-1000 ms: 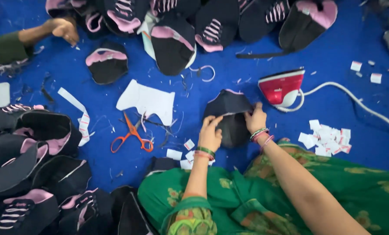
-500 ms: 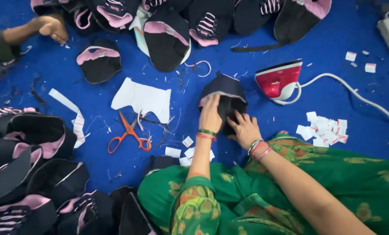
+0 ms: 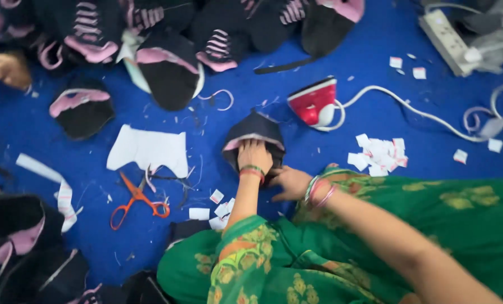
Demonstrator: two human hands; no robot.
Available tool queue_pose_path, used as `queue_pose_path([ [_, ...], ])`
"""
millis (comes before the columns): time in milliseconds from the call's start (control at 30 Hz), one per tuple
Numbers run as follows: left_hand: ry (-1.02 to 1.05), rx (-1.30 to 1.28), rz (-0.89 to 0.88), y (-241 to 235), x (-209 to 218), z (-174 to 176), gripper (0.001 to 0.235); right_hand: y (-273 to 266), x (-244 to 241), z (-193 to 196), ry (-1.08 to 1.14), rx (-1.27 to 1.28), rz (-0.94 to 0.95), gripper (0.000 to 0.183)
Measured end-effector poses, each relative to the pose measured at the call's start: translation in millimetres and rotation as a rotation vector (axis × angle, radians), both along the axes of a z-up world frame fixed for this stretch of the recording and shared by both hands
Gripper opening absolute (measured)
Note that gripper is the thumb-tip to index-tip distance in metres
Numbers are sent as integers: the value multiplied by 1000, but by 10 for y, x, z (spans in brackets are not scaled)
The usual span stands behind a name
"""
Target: Ironing and smoothing the inner components of shoes during manufacturing.
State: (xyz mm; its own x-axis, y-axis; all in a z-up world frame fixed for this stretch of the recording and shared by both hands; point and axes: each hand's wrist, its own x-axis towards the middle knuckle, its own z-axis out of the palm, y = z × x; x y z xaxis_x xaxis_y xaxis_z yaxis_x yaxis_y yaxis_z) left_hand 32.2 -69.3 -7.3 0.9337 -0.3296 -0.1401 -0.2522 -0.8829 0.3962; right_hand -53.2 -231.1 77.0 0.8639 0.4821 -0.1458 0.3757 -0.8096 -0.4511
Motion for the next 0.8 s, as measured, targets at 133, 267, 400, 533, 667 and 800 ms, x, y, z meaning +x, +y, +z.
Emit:
queue_pose_path([
  [133, -207, 88, -72, 51, -332, 30, 49, -1116, 111, -333, 402, -13, -75, 30],
  [267, -224, 59, -46, 88, -390, -1, 41, -2324, 146, -511, 294, -99, -761, 19],
  [400, -312, 17, -13, 88, -398, -125, 43, -2593, 45, -906, 162, 32, -1054, 22],
  [533, -247, -19, 16, 102, -437, -59, 39, -2430, 24, -1070, 85, 50, -1133, 39],
  [667, -227, -46, 36, 109, -411, 47, 40, -2549, 113, -1554, 86, 48, -1135, 29],
  [800, -261, -60, 46, 134, -477, -59, 42, -2300, 62, -1049, 4, -22, -1176, 40],
])
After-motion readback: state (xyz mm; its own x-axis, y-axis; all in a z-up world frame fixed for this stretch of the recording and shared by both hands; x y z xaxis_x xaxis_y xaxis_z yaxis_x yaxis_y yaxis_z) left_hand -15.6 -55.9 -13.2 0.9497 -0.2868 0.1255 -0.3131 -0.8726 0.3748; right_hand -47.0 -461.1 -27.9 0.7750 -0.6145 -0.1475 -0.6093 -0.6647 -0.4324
